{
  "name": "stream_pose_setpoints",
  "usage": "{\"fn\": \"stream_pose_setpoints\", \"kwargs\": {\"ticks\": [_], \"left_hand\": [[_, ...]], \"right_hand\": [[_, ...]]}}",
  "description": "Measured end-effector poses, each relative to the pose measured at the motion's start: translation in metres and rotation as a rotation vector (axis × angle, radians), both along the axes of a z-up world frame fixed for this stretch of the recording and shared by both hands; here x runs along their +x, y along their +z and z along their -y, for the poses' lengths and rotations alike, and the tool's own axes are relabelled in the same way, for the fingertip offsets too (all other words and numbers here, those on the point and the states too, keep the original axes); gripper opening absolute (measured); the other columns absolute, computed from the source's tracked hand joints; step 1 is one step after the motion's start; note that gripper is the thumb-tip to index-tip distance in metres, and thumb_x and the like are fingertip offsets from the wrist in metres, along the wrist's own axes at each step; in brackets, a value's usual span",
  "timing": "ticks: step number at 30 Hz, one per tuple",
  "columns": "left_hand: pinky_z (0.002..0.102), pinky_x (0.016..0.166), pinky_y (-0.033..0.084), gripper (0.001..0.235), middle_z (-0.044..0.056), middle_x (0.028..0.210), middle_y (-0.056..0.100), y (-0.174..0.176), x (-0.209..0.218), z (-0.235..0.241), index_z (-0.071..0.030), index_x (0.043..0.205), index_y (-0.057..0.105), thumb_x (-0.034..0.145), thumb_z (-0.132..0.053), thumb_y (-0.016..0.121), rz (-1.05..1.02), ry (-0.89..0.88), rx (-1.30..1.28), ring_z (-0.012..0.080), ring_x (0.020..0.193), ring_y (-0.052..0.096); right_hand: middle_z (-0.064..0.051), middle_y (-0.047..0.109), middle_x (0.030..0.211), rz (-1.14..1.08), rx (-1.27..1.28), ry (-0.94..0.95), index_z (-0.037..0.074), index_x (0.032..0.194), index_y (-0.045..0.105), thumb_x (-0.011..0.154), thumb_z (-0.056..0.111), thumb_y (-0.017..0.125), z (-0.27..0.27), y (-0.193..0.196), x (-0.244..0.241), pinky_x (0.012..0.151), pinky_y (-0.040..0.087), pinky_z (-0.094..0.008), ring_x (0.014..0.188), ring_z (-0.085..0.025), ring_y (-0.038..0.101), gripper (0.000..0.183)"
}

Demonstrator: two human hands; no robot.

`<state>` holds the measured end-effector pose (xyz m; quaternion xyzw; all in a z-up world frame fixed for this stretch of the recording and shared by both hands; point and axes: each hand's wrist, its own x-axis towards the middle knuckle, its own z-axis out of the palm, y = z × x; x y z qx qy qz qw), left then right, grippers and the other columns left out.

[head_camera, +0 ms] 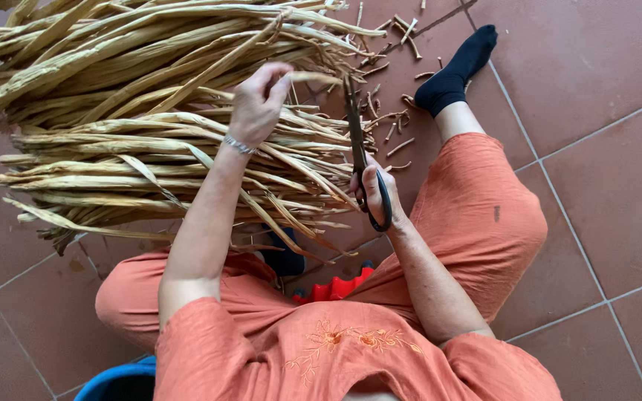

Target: The person sits on a low stool and uses shears to cut dried plant stalks into shorter pieces. They hold the stalks with one hand and repeatedly snip them, dropping the cut pieces onto the tiled floor.

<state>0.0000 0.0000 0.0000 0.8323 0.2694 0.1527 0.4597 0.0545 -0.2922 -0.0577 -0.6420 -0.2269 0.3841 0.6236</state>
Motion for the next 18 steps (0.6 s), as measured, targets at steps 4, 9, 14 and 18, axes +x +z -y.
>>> {"fn": "stream_pose_setpoints", "kwargs": {"ticks": [4,9,14,18], "left_hand": [[0.020,0.069,0.055,0.016,0.000,0.091,0.076,0.017,-0.017,0.004,-0.004,0.110,0.077,0.098,-0.014,0.079,0.125,0.050,-0.120,0.0026,0.079,0.067],[0.019,0.075,0.052,0.012,-0.002,0.093,0.071,0.009,-0.023,0.001,-0.002,0.113,0.073,0.103,-0.007,0.073,0.333,0.094,-0.433,0.0038,0.082,0.062],[0.018,0.077,0.052,0.012,-0.002,0.095,0.071,-0.002,-0.028,-0.001,-0.001,0.112,0.072,0.102,-0.008,0.072,0.349,0.114,-0.538,0.0034,0.085,0.063],[0.017,0.076,0.049,0.010,-0.004,0.093,0.068,-0.009,-0.031,-0.003,-0.002,0.111,0.072,0.104,-0.009,0.071,0.329,0.075,-0.545,0.0024,0.085,0.059]], "right_hand": [[0.002,0.058,0.080,0.004,0.036,0.025,0.004,0.156,0.045,0.098,0.075,0.035,0.007,0.005,-0.006,0.056,0.043,-0.022,0.066,-0.005,0.050,0.092],[0.001,0.060,0.086,0.198,0.096,0.012,0.001,0.157,0.039,0.100,0.081,0.035,0.007,0.001,-0.010,0.069,0.047,-0.022,0.077,-0.006,0.054,0.098],[0.000,0.058,0.088,-0.010,0.148,-0.091,0.001,0.157,0.039,0.093,0.085,0.038,0.003,-0.003,0.000,0.066,0.042,-0.021,0.075,-0.006,0.049,0.106],[0.002,0.059,0.082,0.060,0.078,-0.137,0.001,0.156,0.042,0.093,0.084,0.035,0.005,0.000,0.013,0.062,0.042,-0.019,0.070,-0.003,0.049,0.104]]}}
